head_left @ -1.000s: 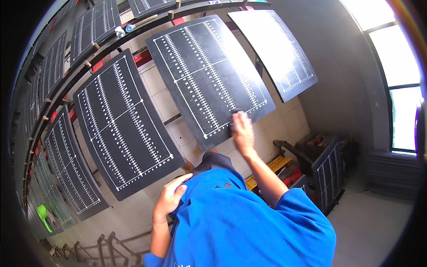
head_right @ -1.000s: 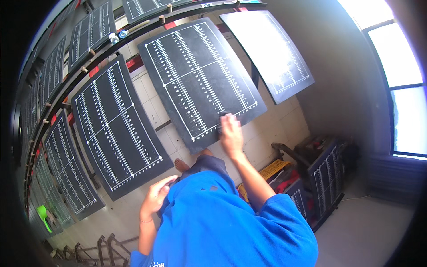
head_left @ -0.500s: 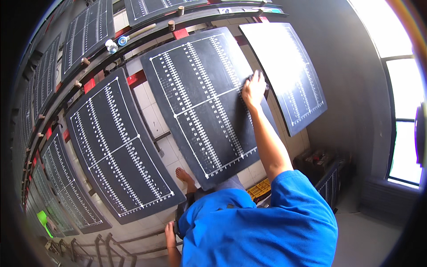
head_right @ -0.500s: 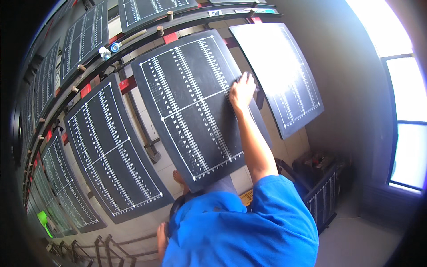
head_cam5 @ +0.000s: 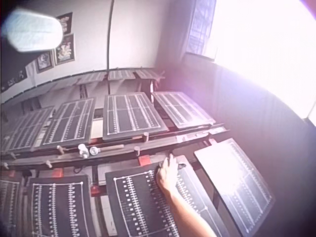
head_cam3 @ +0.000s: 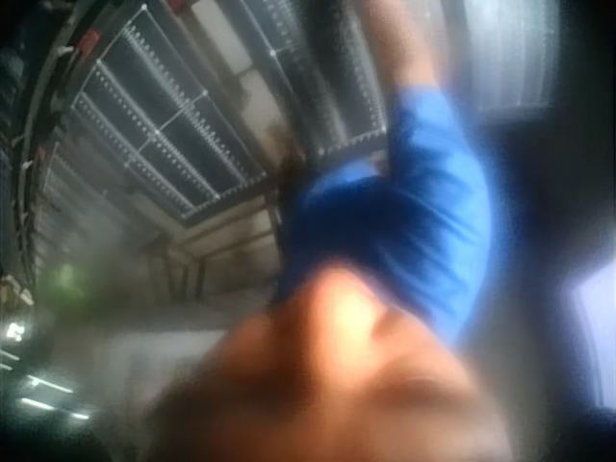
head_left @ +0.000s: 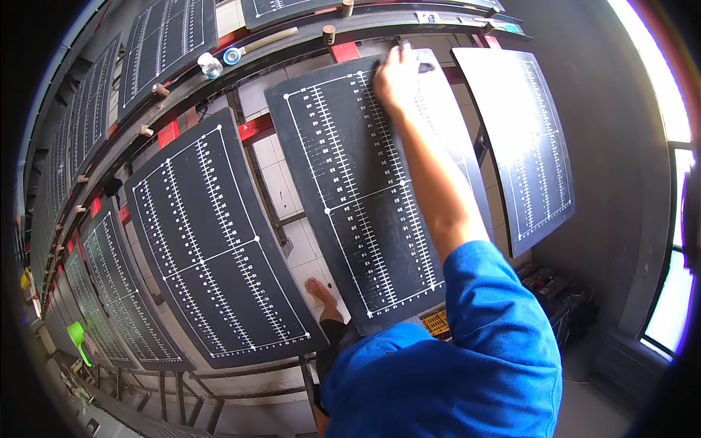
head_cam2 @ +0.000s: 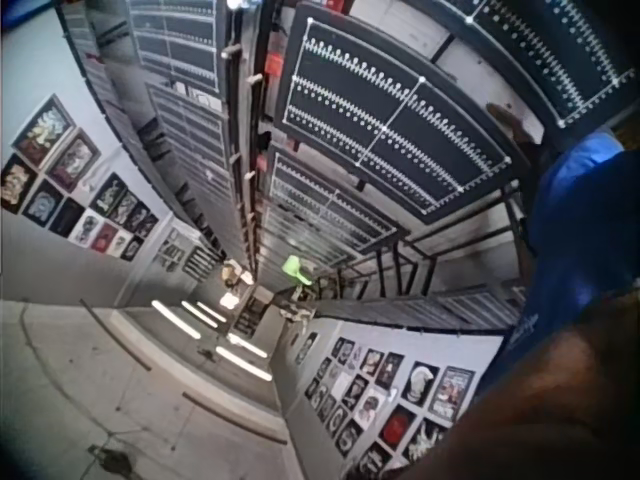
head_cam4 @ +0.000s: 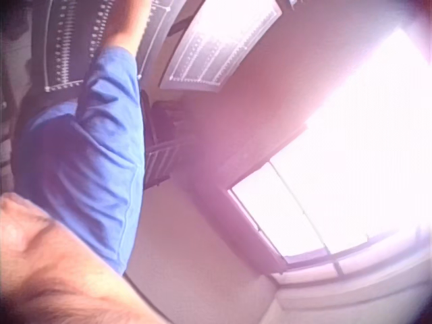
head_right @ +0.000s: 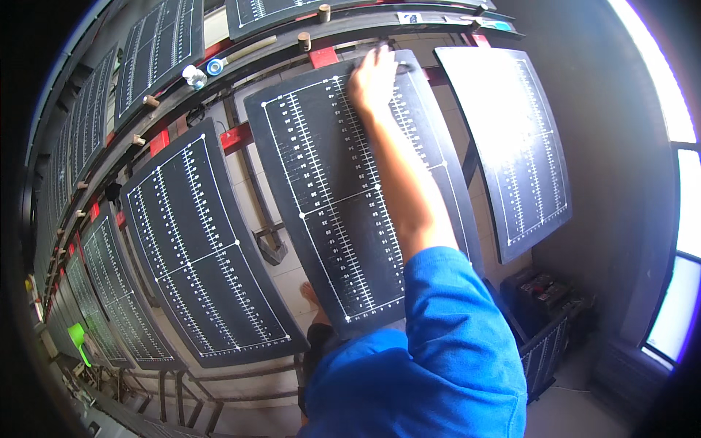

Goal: The person cleans the surface of a solar panel using a cloth. They wipe the panel in broad strokes, moving from one side to the other, and occasionally adjust the cloth in their hands. The person also briefly holds a green scoop while cleaning.

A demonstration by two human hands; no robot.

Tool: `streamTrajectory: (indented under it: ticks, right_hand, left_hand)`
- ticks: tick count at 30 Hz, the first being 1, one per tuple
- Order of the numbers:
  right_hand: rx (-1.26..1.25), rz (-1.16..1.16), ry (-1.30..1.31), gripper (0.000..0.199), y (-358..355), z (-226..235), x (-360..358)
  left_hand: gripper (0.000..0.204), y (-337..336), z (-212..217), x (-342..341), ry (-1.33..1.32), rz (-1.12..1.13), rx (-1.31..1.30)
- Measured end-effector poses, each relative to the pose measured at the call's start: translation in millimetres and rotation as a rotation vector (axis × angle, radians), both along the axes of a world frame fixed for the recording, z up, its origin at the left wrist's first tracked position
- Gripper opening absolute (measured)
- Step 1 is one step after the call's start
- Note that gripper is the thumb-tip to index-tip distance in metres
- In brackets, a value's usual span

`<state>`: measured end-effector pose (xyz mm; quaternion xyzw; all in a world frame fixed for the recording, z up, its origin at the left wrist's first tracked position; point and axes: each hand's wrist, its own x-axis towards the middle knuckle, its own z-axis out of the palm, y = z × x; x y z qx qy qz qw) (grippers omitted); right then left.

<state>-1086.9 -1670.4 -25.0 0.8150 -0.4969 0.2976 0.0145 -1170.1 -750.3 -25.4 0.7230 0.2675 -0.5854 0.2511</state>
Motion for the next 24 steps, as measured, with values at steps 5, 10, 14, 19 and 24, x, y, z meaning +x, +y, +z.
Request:
streamTrajectory:
  ticks: [5,10,14,19,24]
  right_hand:
    - [0.385,0.637,-0.124,0.048,229,15,40]
    - [0.195,0.559,-0.155,0.038,213,53,-39]
    - [0.033,-0.297,0.013,0.042,69,50,-139]
    - [0.263,0.53,-0.114,0.057,215,23,61]
    - [0.111,0.626,-0.196,0.049,151,47,29]
  left_hand:
    - [0.058,-5,-16,39,-0.023,-0.005,-0.145]
    - [0.058,44,-17,70,-0.226,0.148,-0.205]
    - [0.052,79,-23,88,-0.215,0.254,-0.153]
    - [0.042,117,-45,50,-0.016,0.238,0.01]
    - [0.038,92,-54,-12,0.012,0.348,0.079]
